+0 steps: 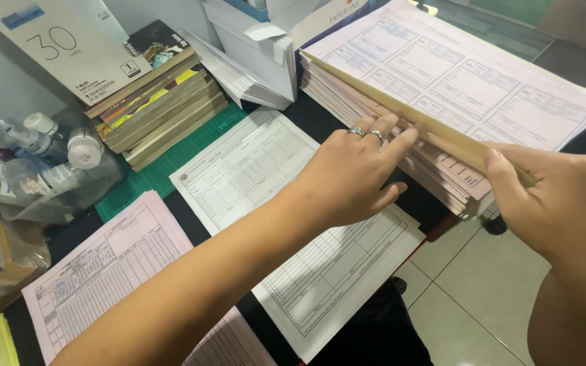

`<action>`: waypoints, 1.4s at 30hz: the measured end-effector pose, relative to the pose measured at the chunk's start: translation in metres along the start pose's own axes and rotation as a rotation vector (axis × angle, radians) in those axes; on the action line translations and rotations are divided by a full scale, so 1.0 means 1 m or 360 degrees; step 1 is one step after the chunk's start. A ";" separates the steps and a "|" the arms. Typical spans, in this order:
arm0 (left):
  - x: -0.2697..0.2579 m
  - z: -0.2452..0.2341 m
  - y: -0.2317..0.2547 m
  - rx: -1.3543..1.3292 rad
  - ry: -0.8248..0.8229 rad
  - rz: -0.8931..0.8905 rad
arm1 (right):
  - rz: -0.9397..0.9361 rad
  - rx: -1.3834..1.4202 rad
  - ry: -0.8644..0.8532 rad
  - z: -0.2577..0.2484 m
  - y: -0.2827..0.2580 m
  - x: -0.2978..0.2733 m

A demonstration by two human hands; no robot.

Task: Sorting and organizing stacks of printed paper forms on a desk.

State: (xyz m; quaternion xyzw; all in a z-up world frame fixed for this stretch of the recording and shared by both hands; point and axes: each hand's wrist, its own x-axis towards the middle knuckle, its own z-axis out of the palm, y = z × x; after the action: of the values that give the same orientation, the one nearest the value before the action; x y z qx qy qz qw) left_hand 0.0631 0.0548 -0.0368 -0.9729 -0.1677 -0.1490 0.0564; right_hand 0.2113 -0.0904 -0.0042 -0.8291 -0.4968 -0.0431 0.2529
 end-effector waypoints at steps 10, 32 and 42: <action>-0.010 0.015 -0.003 -0.0082 -0.0020 0.0026 | -0.0378 0.0216 0.0087 0.001 0.000 0.001; -0.020 0.025 -0.001 -0.0352 -0.0061 -0.0125 | -0.0336 -0.0223 0.0055 0.006 0.005 0.001; -0.012 0.030 0.010 -0.0027 -0.0128 -0.0254 | -0.0728 0.0313 0.0335 0.015 0.012 0.003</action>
State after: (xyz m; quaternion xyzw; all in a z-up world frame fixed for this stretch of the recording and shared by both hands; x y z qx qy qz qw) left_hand 0.0640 0.0469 -0.0696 -0.9620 -0.2457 -0.1153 0.0295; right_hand 0.2199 -0.0858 -0.0210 -0.6576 -0.6441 -0.1366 0.3662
